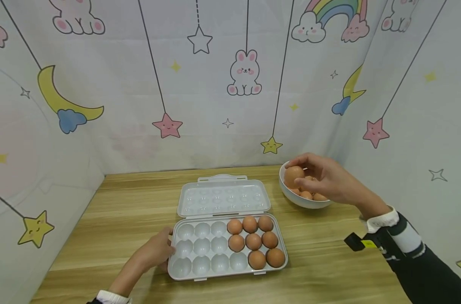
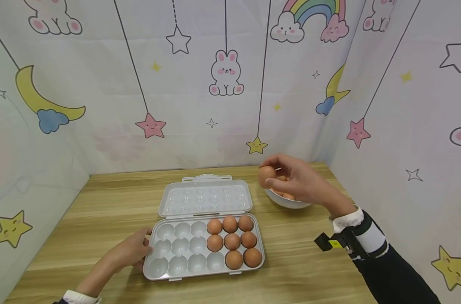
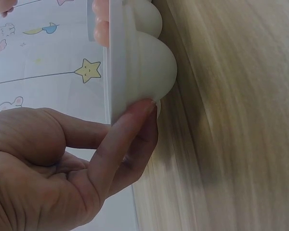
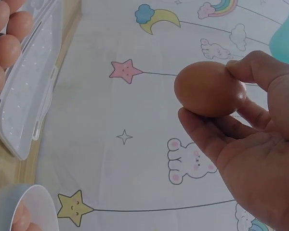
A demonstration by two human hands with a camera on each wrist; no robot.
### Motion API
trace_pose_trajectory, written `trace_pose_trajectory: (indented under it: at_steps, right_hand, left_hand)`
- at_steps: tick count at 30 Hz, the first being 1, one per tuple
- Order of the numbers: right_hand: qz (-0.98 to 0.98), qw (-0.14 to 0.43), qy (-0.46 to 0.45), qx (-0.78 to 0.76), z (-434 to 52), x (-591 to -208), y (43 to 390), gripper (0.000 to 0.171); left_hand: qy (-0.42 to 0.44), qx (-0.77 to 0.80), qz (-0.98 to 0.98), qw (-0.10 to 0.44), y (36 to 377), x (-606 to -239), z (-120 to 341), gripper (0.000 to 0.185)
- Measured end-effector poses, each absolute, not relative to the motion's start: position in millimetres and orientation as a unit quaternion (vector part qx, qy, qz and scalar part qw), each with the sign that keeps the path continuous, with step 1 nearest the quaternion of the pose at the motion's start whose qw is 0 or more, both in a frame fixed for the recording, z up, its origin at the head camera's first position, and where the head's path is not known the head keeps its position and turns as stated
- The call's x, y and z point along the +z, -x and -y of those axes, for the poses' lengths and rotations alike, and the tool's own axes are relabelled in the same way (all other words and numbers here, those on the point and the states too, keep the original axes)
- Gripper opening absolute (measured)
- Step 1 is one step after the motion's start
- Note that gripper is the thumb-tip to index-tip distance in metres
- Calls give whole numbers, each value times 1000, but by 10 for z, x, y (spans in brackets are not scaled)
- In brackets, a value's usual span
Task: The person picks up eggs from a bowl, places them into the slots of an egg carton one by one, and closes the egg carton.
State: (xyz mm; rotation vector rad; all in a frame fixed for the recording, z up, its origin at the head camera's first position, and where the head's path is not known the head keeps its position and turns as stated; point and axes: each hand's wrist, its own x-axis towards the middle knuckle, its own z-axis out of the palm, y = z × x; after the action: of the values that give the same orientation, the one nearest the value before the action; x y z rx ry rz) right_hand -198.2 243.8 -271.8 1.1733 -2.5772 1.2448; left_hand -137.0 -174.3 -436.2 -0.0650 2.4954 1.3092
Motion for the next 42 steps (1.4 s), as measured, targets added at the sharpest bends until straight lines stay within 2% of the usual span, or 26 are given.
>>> trace_pose_trajectory:
  at_steps: [8, 17, 26, 35, 42]
  right_hand:
    - [808, 33, -416, 415, -2206, -2568, 1675, 36]
    - [781, 43, -483, 393, -2113, -2752, 1679, 42]
    - [735, 0, -514, 442, -1983, -2868, 1571, 43]
    - [722, 78, -573, 381, -1730, -2865, 1376, 39]
    - [737, 36, -567, 366, -1637, -3157, 1401, 36]
  left_hand:
    - [26, 467, -869, 162, 1368, -4349, 1733, 46]
    - [25, 473, -865, 163, 1361, -4373, 1739, 46]
    - [27, 475, -865, 161, 1368, -4400, 1748, 47]
    - [24, 474, -866, 157, 1353, -4380, 1737, 46]
    - [25, 472, -867, 157, 1350, -4367, 1731, 46]
